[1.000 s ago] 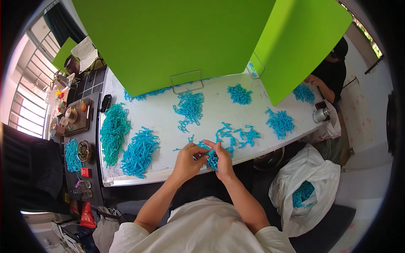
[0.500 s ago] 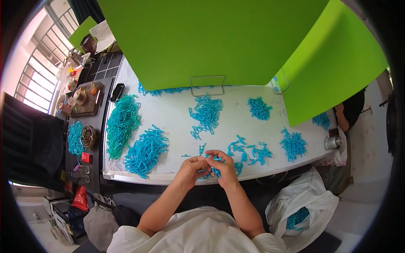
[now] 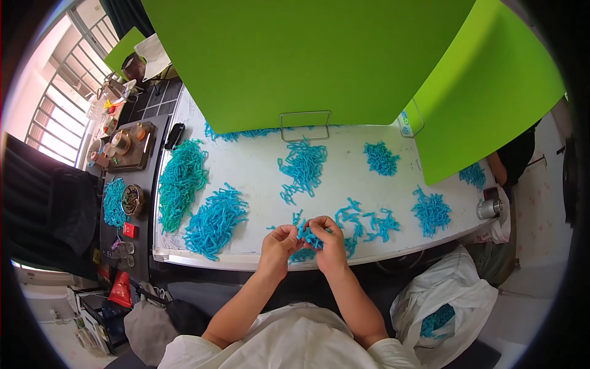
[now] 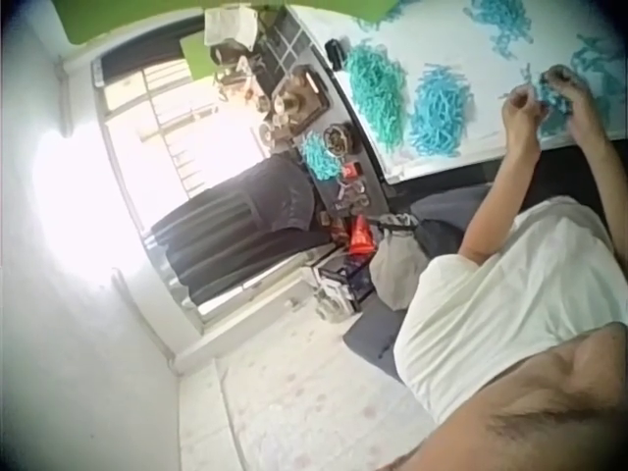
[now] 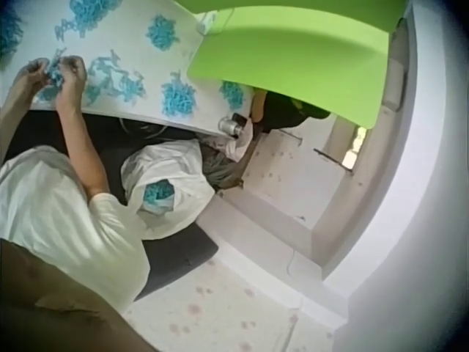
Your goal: Assembling small blue plastic interlocking parts by hand at a workbench.
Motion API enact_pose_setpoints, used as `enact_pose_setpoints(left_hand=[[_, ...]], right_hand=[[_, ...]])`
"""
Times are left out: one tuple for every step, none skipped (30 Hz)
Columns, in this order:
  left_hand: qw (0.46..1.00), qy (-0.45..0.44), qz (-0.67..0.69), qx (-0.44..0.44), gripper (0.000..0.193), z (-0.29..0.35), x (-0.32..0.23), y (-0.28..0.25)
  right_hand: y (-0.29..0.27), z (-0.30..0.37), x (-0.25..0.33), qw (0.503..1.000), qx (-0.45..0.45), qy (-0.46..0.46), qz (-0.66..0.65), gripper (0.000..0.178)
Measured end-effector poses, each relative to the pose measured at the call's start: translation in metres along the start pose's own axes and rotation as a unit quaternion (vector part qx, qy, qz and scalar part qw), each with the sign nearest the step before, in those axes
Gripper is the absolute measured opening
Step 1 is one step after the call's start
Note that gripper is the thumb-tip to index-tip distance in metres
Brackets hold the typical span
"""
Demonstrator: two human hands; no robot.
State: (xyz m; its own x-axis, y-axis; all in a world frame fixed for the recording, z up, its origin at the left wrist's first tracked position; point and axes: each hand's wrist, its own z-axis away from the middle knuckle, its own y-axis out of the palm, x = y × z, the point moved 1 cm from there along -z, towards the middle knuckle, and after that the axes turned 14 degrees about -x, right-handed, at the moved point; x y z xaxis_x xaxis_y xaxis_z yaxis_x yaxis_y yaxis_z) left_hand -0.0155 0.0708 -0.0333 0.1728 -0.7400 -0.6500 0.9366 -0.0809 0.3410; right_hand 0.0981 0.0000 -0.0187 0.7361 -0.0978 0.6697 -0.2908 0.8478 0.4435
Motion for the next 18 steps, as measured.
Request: enact_pose_setpoints(left_hand=[[1.0, 0.0, 0.0, 0.001, 0.007, 0.001, 0.004, 0.0], [0.999, 0.046, -0.015, -0.017, 0.006, 0.0, 0.007, 0.001], [0.995, 0.092, -0.029, -0.035, 0.004, -0.001, 0.009, 0.001], [0.995, 0.092, -0.029, -0.032, 0.004, -0.003, 0.01, 0.001], [0.994, 0.1, -0.048, -0.011, 0.005, -0.005, 0.01, -0.001], [0.992, 0.107, -0.067, 0.009, 0.006, -0.006, 0.009, -0.002], [0.992, 0.108, -0.067, 0.011, 0.006, -0.008, 0.006, -0.003], [0.998, 0.044, -0.024, 0.037, 0.005, -0.01, 0.003, -0.004], [0.998, -0.02, 0.02, 0.063, 0.005, -0.011, 0.0, -0.004], [0.998, -0.02, 0.019, 0.063, 0.005, -0.012, 0.0, -0.005], [0.994, -0.071, 0.032, 0.077, 0.004, -0.013, -0.001, -0.004], [0.987, -0.121, 0.044, 0.091, 0.004, -0.014, -0.001, -0.004], [0.988, -0.12, 0.042, 0.092, 0.004, -0.014, -0.002, -0.005], [0.983, -0.141, 0.068, 0.098, 0.006, -0.014, -0.001, -0.004], [0.977, -0.162, 0.093, 0.103, 0.007, -0.014, -0.001, -0.003], [0.977, -0.16, 0.091, 0.104, 0.007, -0.015, 0.0, 0.0], [0.978, -0.156, 0.106, 0.09, 0.008, -0.015, 0.001, 0.001], [0.978, -0.152, 0.121, 0.075, 0.008, -0.015, 0.003, 0.002]], right_hand=[[0.001, 0.002, 0.001, 1.0, -0.003, 0.003, 0.018, 0.009], [0.001, 0.003, 0.003, 0.999, -0.006, 0.004, 0.036, 0.008], [-0.001, 0.003, 0.001, 0.999, -0.007, 0.001, 0.036, 0.008], [-0.004, 0.002, -0.004, 0.999, -0.013, -0.005, 0.047, 0.01], [-0.007, 0.001, -0.007, 0.998, -0.019, -0.009, 0.057, 0.013], [-0.01, -0.002, -0.006, 0.998, -0.019, -0.011, 0.057, 0.013], [-0.012, -0.006, -0.003, 0.998, -0.006, 0.0, 0.059, 0.016], [-0.015, -0.008, 0.0, 0.998, 0.008, 0.014, 0.061, 0.019], [-0.018, -0.01, 0.005, 0.998, 0.007, 0.014, 0.06, 0.019], [-0.021, -0.011, 0.012, 0.996, 0.022, 0.033, 0.078, 0.02], [-0.021, -0.011, 0.018, 0.993, 0.039, 0.052, 0.096, 0.022], [-0.021, -0.011, 0.024, 0.994, 0.039, 0.051, 0.094, 0.022], [-0.021, -0.011, 0.029, 0.991, 0.047, 0.072, 0.102, 0.023], [-0.022, -0.01, 0.034, 0.988, 0.056, 0.092, 0.11, 0.025], [-0.023, -0.01, 0.037, 0.988, 0.058, 0.091, 0.109, 0.025], [-0.025, -0.008, 0.038, 0.987, 0.066, 0.103, 0.105, 0.025], [-0.028, -0.006, 0.038, 0.985, 0.073, 0.117, 0.1, 0.025], [-0.031, -0.007, 0.037, 0.986, 0.074, 0.117, 0.098, 0.025]])
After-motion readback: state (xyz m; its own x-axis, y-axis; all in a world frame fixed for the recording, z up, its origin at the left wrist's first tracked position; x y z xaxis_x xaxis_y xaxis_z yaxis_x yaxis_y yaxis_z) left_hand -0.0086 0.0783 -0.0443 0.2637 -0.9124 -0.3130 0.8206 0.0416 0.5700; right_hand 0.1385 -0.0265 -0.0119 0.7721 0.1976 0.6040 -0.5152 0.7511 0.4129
